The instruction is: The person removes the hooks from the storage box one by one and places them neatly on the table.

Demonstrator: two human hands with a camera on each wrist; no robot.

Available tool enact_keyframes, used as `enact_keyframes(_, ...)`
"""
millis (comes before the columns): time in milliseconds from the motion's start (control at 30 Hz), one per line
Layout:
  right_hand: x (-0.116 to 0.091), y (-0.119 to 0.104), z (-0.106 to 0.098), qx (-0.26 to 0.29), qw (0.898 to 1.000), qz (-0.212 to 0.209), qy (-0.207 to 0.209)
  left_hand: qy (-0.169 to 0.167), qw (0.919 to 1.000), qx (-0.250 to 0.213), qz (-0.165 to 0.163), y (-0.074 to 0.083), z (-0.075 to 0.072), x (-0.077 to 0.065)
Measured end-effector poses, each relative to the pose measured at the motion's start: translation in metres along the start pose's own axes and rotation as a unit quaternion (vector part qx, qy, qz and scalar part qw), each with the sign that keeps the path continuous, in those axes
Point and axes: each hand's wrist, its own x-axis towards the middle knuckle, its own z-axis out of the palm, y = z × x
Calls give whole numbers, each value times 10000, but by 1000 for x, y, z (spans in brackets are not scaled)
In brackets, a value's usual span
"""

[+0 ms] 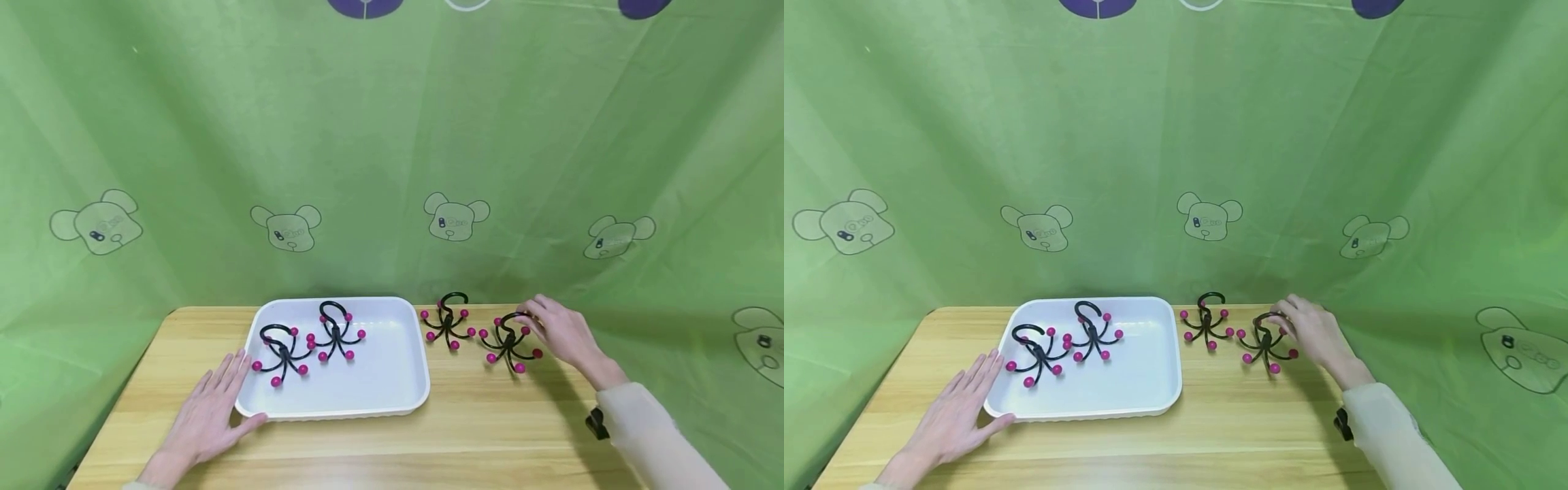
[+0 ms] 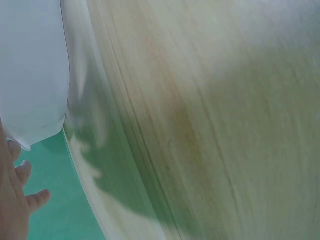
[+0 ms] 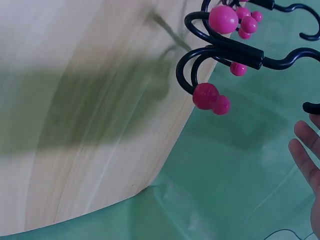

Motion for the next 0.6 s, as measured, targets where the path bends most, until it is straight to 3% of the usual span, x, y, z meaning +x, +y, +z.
enact_keyframes(433,23,29,11,-53,9985,267,-465,39,10000,17,-7,0,-1,1)
enact_keyframes(600,27,36,17,-100,9986,271,-452,31,10000,3,-14,0,0,0)
